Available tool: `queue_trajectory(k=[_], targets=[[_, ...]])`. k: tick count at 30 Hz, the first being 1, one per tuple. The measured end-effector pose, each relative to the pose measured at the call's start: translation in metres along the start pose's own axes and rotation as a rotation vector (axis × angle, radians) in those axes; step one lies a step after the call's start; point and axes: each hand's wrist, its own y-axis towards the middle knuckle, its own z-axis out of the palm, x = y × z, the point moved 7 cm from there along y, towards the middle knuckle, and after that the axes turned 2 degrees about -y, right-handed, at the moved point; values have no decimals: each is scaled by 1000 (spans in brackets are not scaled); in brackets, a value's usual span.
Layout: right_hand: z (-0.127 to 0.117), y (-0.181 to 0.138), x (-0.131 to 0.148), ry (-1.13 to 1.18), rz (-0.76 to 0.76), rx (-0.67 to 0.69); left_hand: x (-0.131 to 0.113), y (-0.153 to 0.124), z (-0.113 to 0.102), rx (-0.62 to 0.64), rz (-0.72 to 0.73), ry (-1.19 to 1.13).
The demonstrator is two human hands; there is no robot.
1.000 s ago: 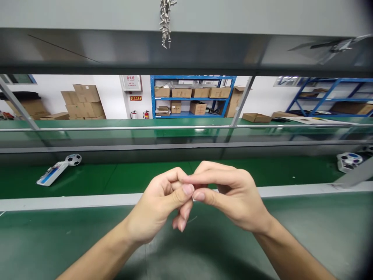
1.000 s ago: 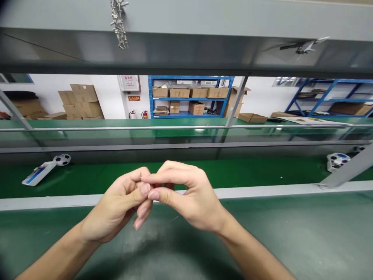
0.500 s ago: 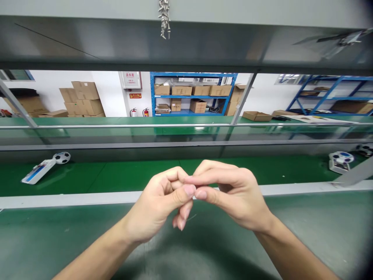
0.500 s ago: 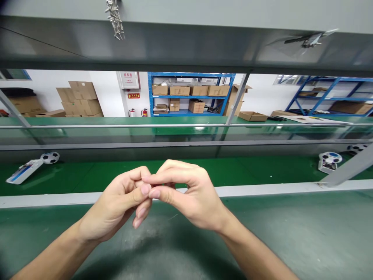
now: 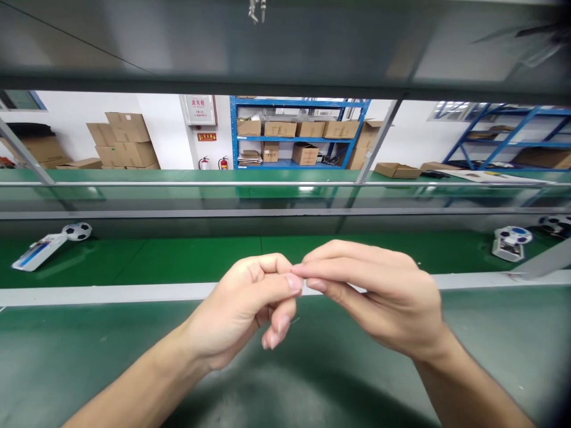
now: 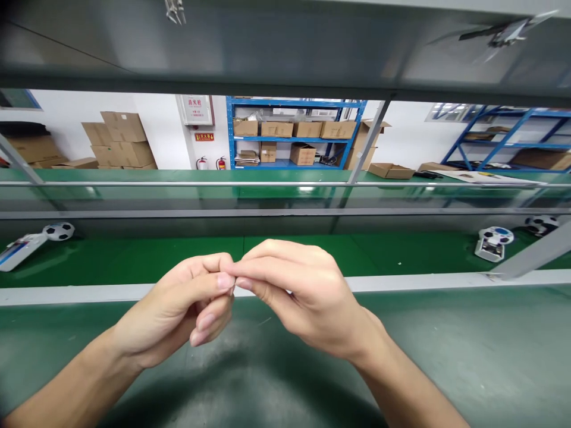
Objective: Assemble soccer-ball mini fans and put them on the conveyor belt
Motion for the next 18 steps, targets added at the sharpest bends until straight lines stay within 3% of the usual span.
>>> queue_trajectory(k=[5, 18], targets=[[0, -1, 10, -157, -87, 30, 3, -2, 1, -5, -30, -40], [11, -7, 7, -274, -58, 150, 9, 0, -2, -118, -71, -67]])
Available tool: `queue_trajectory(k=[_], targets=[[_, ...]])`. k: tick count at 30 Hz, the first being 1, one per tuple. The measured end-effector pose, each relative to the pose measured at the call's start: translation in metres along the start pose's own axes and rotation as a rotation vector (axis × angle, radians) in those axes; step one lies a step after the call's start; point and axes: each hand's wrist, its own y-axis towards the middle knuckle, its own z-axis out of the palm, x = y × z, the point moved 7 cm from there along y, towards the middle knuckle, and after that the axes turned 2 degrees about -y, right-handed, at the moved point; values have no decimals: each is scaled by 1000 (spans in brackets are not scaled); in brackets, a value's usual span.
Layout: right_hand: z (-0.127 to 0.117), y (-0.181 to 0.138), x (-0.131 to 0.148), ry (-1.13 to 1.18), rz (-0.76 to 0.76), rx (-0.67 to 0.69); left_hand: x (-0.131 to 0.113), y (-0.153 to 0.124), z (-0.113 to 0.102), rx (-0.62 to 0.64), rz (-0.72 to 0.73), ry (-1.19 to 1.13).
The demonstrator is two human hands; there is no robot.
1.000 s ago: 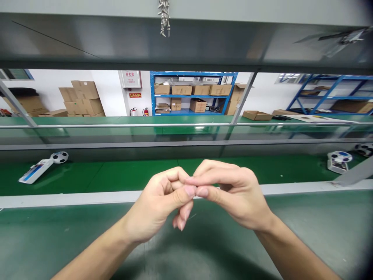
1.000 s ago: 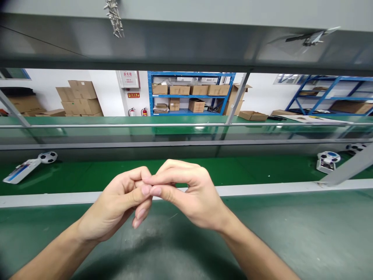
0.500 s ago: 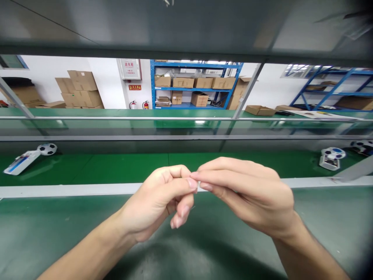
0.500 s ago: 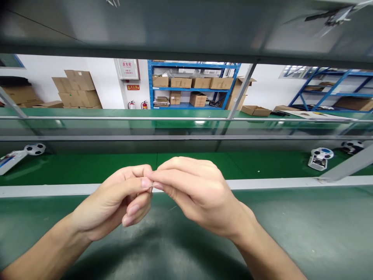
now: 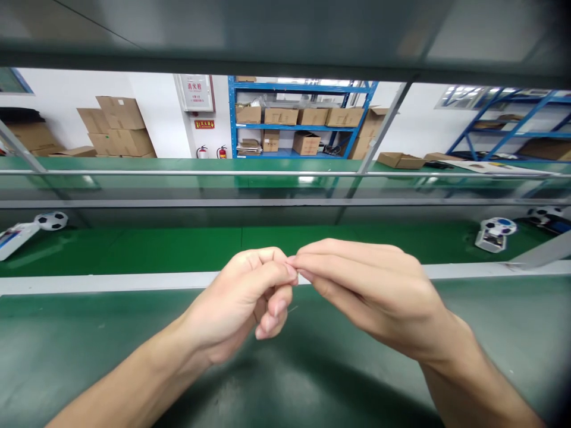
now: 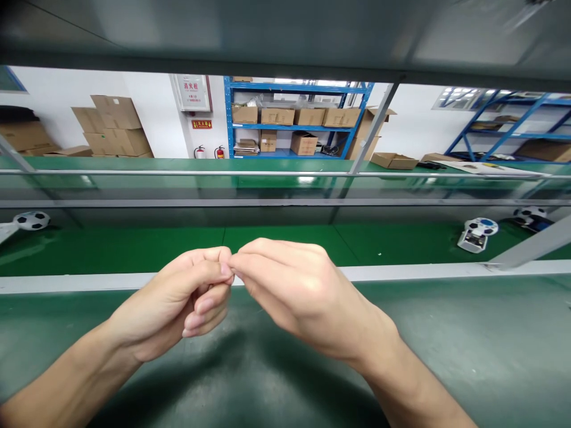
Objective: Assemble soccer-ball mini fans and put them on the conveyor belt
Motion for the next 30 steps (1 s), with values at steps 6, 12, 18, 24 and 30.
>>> queue_trajectory(k=[6, 12, 18, 24, 30], targets=[[-1, 2, -7, 163, 31, -42, 3, 0, 5, 53, -61, -78], [-1, -2, -3, 39, 18, 29, 6, -1, 3, 30, -104, -71], [7, -6, 0, -148, 24, 135, 10, 2, -2, -32, -139, -21], [13, -6, -5, -149, 65, 160, 11, 6, -6, -54, -141, -32], [8, -3, -14, 135, 97, 94, 10, 3, -1, 1, -174, -67]])
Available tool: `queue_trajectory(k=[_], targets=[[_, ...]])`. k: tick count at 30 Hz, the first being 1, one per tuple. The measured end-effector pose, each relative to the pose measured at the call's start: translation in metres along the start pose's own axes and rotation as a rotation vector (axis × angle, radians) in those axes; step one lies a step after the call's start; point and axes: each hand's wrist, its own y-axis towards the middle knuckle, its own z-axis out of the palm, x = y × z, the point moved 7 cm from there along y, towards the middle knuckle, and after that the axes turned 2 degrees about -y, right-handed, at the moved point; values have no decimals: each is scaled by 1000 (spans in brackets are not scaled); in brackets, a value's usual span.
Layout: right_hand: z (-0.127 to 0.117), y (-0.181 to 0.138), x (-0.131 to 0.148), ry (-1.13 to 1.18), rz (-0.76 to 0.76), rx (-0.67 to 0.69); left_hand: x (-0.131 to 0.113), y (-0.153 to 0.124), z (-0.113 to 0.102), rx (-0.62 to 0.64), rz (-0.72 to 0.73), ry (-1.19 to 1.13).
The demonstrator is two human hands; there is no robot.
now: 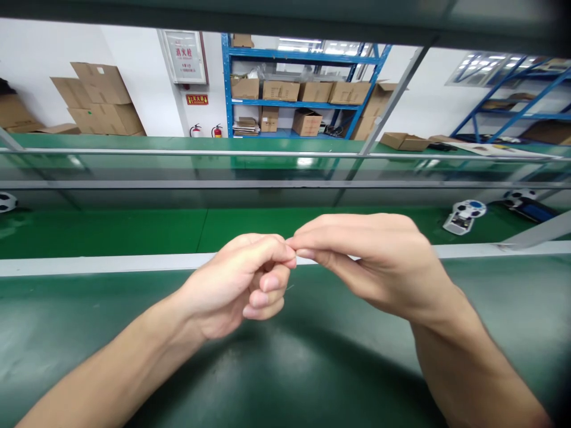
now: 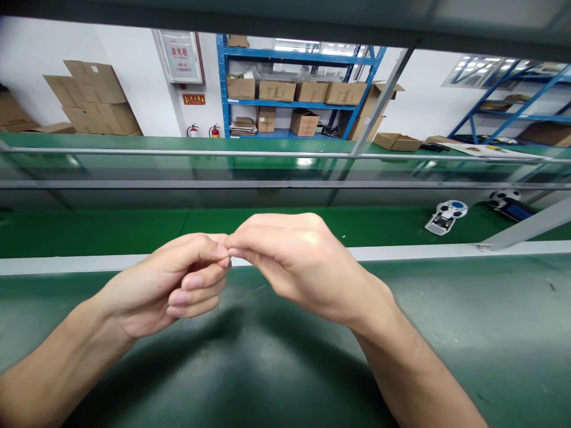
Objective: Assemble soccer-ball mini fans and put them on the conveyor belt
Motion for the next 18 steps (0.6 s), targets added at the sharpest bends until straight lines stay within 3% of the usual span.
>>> queue_trajectory(k=[4, 18], targets=[[-3, 1, -1, 86, 13, -12, 2, -2, 2, 11, -30, -17], [2, -2, -4, 6, 18, 97, 9, 3, -4, -6, -75, -46]])
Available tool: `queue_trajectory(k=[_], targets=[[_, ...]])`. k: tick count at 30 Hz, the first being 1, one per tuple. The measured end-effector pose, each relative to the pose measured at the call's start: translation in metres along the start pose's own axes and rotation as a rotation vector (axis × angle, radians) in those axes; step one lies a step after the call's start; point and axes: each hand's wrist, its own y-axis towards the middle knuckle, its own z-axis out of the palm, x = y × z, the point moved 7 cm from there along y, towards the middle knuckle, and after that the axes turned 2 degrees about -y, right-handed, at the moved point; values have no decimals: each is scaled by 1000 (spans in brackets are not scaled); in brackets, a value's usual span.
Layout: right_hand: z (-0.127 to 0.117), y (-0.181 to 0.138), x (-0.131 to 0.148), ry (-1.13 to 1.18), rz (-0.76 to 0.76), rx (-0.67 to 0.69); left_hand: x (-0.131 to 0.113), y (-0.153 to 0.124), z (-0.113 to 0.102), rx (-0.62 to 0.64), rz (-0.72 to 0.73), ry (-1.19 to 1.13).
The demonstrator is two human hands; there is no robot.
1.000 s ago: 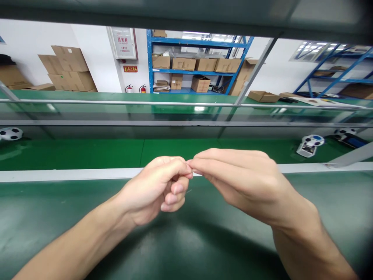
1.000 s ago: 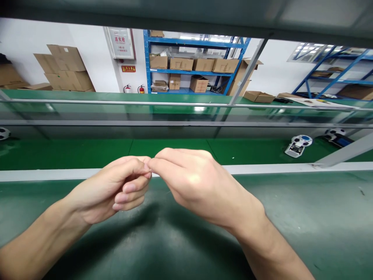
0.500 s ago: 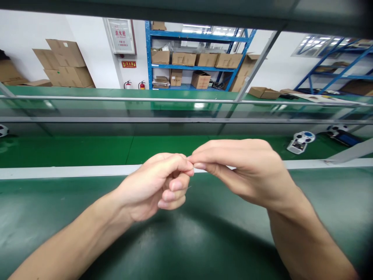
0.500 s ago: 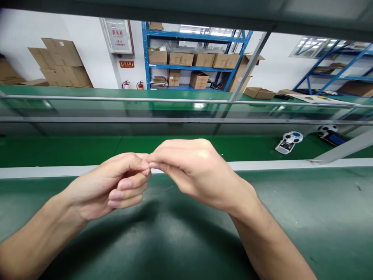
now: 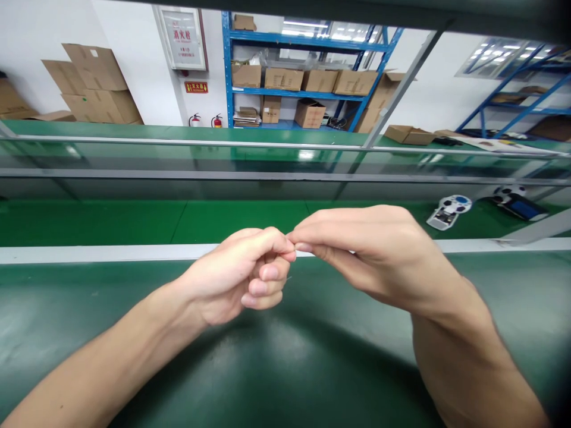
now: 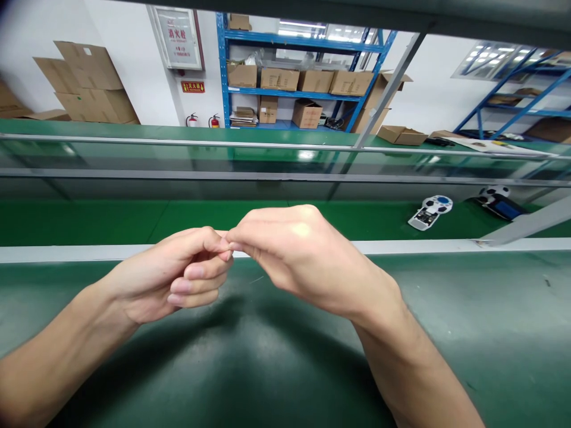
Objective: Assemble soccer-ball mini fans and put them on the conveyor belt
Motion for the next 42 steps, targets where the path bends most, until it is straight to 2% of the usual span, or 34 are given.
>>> queue_trajectory(k=[42], targets=[[1, 3, -5, 107, 54, 12, -1, 1, 0, -16, 10, 12]])
